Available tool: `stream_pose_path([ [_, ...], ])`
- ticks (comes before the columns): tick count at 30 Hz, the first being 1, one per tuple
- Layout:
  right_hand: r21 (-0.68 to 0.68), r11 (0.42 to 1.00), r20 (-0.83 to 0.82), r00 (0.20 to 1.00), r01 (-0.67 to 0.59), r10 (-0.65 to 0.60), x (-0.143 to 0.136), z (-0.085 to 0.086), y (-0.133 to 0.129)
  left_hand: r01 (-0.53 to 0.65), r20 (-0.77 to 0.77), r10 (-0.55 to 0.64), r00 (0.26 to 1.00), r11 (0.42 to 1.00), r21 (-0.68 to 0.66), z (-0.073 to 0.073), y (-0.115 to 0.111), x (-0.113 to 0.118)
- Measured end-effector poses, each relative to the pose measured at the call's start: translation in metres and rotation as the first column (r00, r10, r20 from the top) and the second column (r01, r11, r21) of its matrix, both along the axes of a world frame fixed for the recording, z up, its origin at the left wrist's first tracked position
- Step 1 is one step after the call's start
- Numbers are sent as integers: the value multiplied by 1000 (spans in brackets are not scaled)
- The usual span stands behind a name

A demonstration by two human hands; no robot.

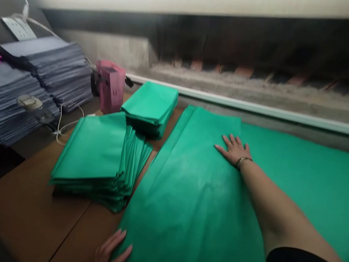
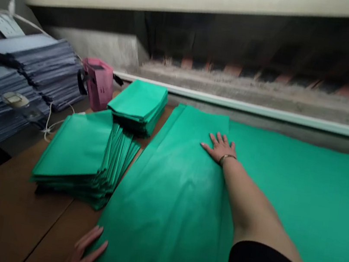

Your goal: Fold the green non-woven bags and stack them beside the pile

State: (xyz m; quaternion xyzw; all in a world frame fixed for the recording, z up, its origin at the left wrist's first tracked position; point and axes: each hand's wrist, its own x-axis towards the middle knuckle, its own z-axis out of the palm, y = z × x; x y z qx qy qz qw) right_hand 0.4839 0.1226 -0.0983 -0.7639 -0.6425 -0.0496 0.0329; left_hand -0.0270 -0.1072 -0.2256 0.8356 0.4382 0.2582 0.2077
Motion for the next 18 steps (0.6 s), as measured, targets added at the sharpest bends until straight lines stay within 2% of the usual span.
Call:
stream_pose_path([
  [2,-33,994,-3,995,-102,102,-27,-7,-45,133,78,-133,988,991,2,23,0,0],
  [3,-62,988,-7,990,-143,143,-45,-12,-76,165,100,-164,981,986,8,30,0,0],
  [6,-156,944,-33,957,-291,289,-120,-26,-197,213,124,-211,970,977,-2,39,2,0],
  [9,-164,814,-147,830,-557,538,-202,-41,-330,225,151,-220,964,974,-14,38,-1,-2],
  [11,-124,697,-207,705,-707,678,-233,-49,-398,229,182,-223,958,973,-14,38,-2,-4],
  [12,-84,676,-211,676,-732,706,-238,-50,-421,233,197,-225,954,972,-18,38,-3,-6],
  [14,-61,749,-198,743,-660,639,-230,-46,-447,236,229,-221,948,971,-41,40,-3,-8],
  [16,-74,841,-174,837,-536,518,-209,-36,-451,231,268,-202,942,970,-79,45,0,-9],
  [18,-80,861,-148,860,-503,489,-192,-30,-443,211,322,-168,932,972,-105,53,6,-8],
])
